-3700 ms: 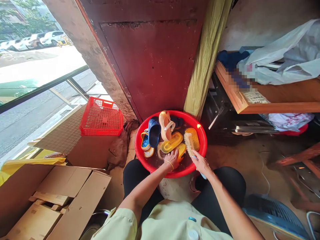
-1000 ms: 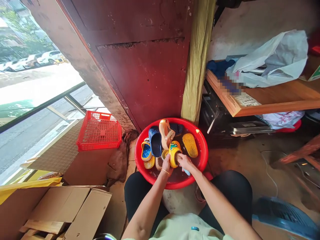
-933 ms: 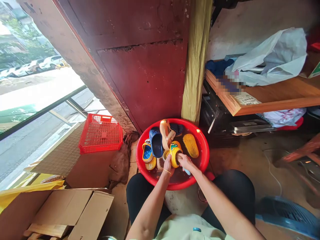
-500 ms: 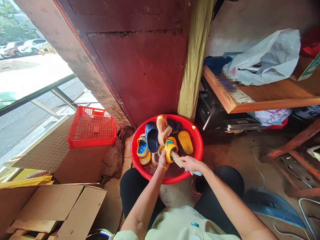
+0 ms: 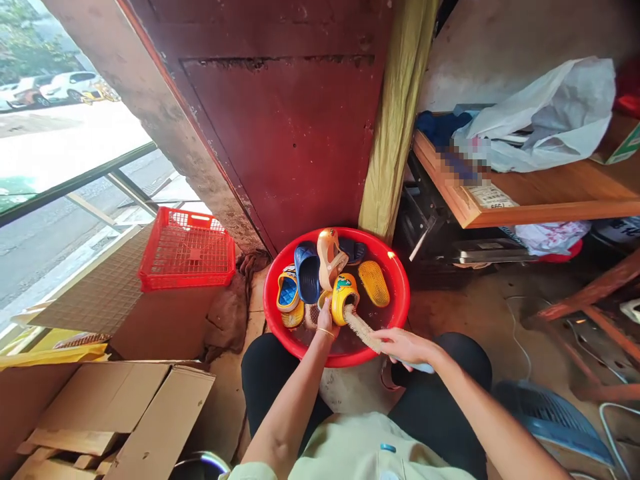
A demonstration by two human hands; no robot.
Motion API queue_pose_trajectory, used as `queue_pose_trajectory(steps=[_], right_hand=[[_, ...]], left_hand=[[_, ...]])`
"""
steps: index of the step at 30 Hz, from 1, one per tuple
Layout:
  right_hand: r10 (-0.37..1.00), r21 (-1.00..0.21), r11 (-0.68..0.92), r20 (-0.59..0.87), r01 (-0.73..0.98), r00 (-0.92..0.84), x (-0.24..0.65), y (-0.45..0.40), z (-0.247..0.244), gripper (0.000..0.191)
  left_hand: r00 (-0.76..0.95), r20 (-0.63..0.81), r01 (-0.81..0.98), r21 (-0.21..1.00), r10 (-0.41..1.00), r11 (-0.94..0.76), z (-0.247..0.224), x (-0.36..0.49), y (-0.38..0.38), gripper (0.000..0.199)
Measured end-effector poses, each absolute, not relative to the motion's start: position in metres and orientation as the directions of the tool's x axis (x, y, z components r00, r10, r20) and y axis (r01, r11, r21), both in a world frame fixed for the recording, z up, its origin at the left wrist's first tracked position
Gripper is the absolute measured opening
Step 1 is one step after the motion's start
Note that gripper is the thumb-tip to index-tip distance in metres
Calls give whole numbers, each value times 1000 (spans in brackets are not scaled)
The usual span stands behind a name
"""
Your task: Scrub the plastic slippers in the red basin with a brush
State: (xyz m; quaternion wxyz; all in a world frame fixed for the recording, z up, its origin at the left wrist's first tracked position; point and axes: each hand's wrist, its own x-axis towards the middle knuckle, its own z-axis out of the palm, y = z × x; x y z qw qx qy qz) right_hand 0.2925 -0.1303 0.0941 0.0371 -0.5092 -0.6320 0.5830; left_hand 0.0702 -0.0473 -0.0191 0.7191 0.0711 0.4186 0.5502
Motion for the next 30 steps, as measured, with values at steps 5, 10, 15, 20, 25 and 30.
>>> queue_pose_trajectory(steps=[5,10,15,20,25,30], right_hand=[[856,-822,-326,-466,466,-223,313,-144,66,65],[925,-812,-364,-373,456,75,267,-139,30,64],[998,-613,31,-28,789,-61,213,-140,14,54],[999,-326,19,40,945,-7,216,-92,28,55],[994,-343,104,59,933,-89,222,-64,51,54],[911,-262,390,-28,883,-411,184,-110,36,57]], left_hand=[[86,-482,-630,651,872,422,-14,71,-51,60],[167,-556,-618,584,814,526,-18,65,-52,58],[308,-581,-700,397,753,593,-19,54,-53,58],[378,-539,-732,324,753,600,-18,50,-54,56],[387,-511,-724,346,767,596,-26,49,-49,57],[308,-493,-767,377,813,519,-38,51,-46,58]])
